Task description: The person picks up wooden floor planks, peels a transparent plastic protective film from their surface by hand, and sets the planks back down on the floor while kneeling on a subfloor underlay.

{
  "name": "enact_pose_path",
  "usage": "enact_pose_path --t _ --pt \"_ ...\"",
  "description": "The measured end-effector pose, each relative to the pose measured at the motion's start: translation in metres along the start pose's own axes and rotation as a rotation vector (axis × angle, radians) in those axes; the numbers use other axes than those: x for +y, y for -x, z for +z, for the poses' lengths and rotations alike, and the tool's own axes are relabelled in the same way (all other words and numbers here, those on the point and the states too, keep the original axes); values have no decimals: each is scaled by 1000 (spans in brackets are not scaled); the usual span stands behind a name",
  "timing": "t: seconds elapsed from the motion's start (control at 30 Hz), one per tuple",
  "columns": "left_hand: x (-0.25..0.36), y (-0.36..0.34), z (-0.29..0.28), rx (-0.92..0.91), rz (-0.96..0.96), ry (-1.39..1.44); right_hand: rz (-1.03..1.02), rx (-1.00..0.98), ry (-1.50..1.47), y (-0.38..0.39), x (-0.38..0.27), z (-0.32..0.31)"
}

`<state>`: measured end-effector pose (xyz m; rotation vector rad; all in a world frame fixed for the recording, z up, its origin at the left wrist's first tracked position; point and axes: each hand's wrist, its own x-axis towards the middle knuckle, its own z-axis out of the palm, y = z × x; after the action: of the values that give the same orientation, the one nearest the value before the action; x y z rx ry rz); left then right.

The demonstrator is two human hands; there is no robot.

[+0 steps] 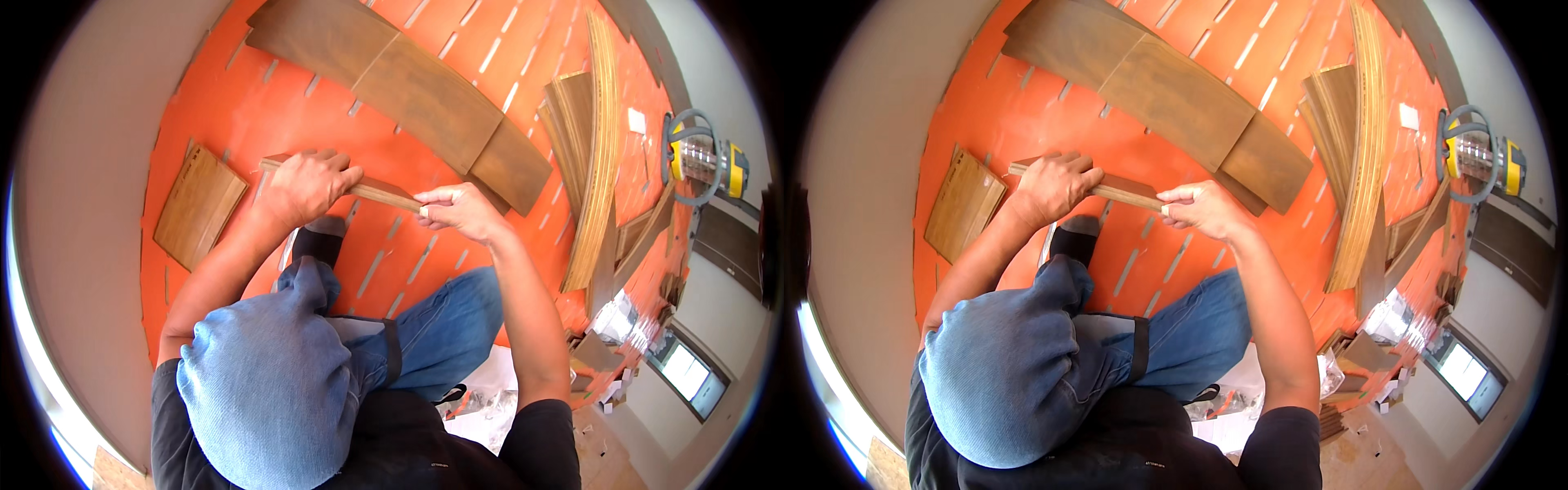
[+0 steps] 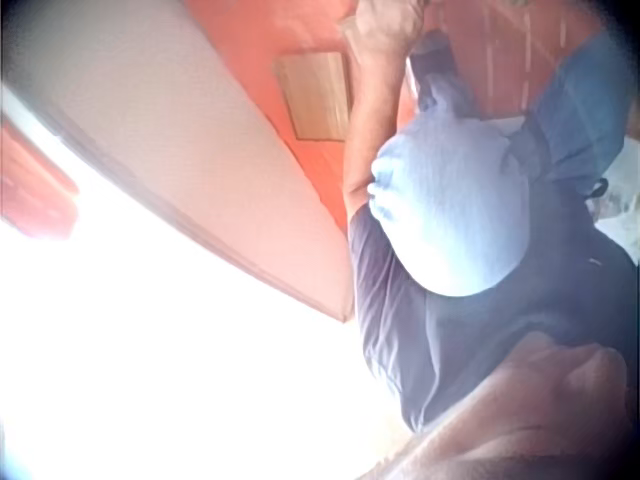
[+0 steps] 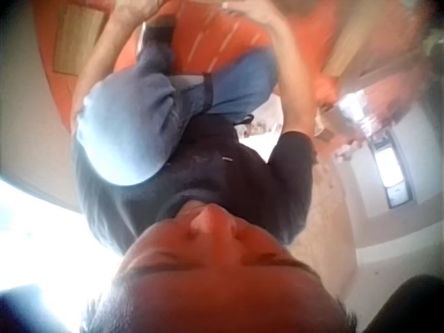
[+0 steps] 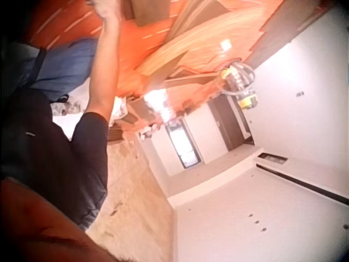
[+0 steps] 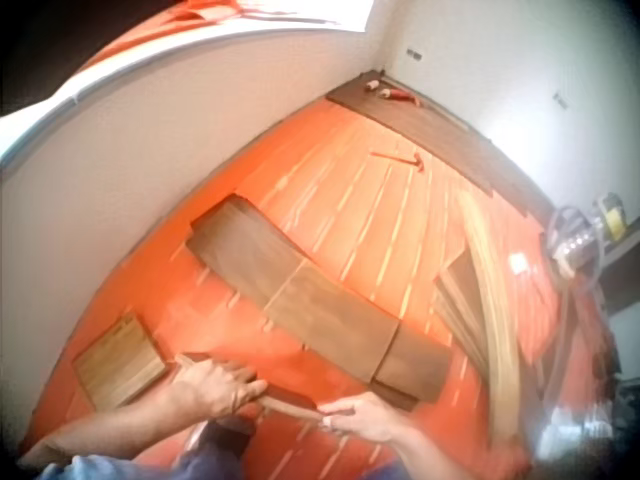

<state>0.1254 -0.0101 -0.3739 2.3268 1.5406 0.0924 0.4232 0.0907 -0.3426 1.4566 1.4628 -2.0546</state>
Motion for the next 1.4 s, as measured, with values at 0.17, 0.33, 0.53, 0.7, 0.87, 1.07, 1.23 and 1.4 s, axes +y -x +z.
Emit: enact_pose_path --t 0.17,0.33,0.53,0.7,0.87,1.07,1.23,1.4 --pt "-3 11 5 48 -12 -54 -163 -26 -124 -8 27 3" --pt "1 -6 0 -77 -7 52 -53 -48 -124 -1 29 -9" --pt "-3 1 -4 -97 -18 46 -36 -86 -96 -5 14 -6" --pt "0 1 0 -77 -3 71 -1 -39 -17 -3 9 -3" --pt "-1 2 8 -44 -17 87 -11 -6 5 -1 4 2" --pt "0 4 10 36 -28 -44 -110 -7 68 -13 21 -6" --pt "-3 -3 7 37 -2 97 -183 58 50 5 23 4" --pt "-3 -4 3 25 -34 67 -118 12 -36 3 10 -2"
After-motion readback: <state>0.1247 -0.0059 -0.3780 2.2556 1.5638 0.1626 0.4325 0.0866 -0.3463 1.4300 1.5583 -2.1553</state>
